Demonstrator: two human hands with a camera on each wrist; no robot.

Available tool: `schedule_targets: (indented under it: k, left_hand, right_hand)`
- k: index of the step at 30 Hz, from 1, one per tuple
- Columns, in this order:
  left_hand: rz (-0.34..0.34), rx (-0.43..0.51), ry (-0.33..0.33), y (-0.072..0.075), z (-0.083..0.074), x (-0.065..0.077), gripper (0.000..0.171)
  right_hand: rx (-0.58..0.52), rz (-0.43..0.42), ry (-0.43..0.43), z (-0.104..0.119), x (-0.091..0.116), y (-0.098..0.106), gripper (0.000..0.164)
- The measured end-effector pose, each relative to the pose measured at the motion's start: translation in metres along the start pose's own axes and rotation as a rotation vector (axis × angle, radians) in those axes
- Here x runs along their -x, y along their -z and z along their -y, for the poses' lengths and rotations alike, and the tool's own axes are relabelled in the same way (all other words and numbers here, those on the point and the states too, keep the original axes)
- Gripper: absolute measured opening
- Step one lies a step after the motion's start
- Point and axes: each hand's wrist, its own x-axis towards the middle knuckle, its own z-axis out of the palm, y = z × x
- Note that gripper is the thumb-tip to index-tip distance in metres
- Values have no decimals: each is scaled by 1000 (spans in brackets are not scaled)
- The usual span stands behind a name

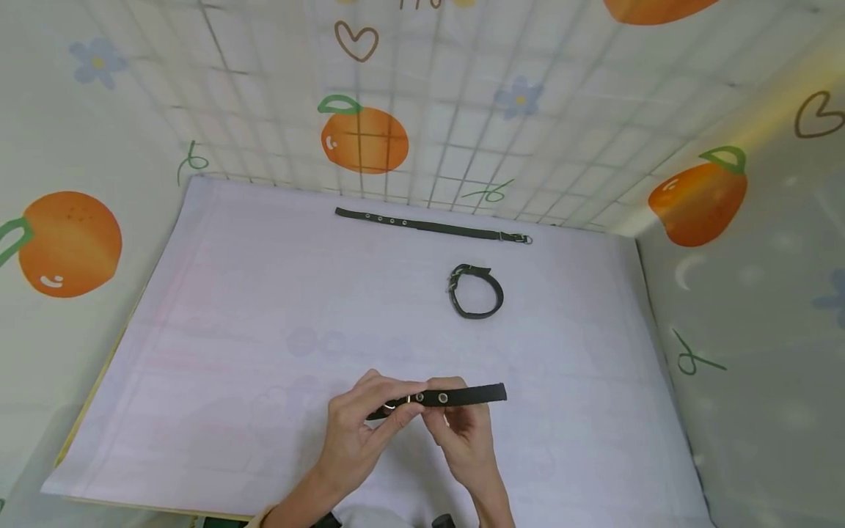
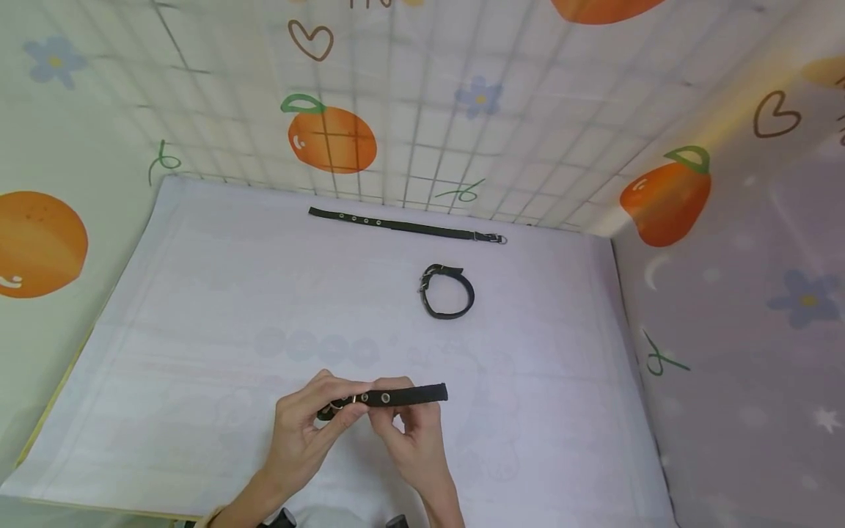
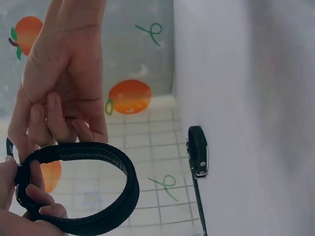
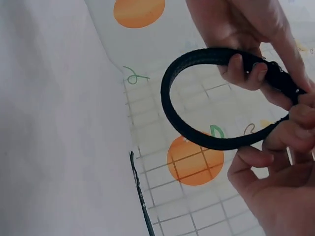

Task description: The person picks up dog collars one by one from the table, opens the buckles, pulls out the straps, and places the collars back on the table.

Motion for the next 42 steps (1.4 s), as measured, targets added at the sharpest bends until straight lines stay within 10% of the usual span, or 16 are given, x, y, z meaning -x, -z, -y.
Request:
schedule_targets:
  k: [10, 21, 28, 32, 42]
  left_hand:
    - [29, 6, 11, 0, 0, 4, 25]
    - [52, -74, -28, -8, -2, 3, 23]
    - [53, -146, -109, -3, -1, 1, 24]
    - [87, -139, -129, 3, 0, 0, 25]
    - [233, -121, 74, 9, -2, 4, 49]
  right_hand:
    - [37, 22, -28, 1, 0, 8, 34]
    - [137, -169, 151, -13, 7, -7, 13]
    - [250, -182, 34, -8, 3, -8, 43]
    - [215, -72, -65, -4, 1, -5, 23]
    - [149, 77, -255, 2, 6, -4, 31]
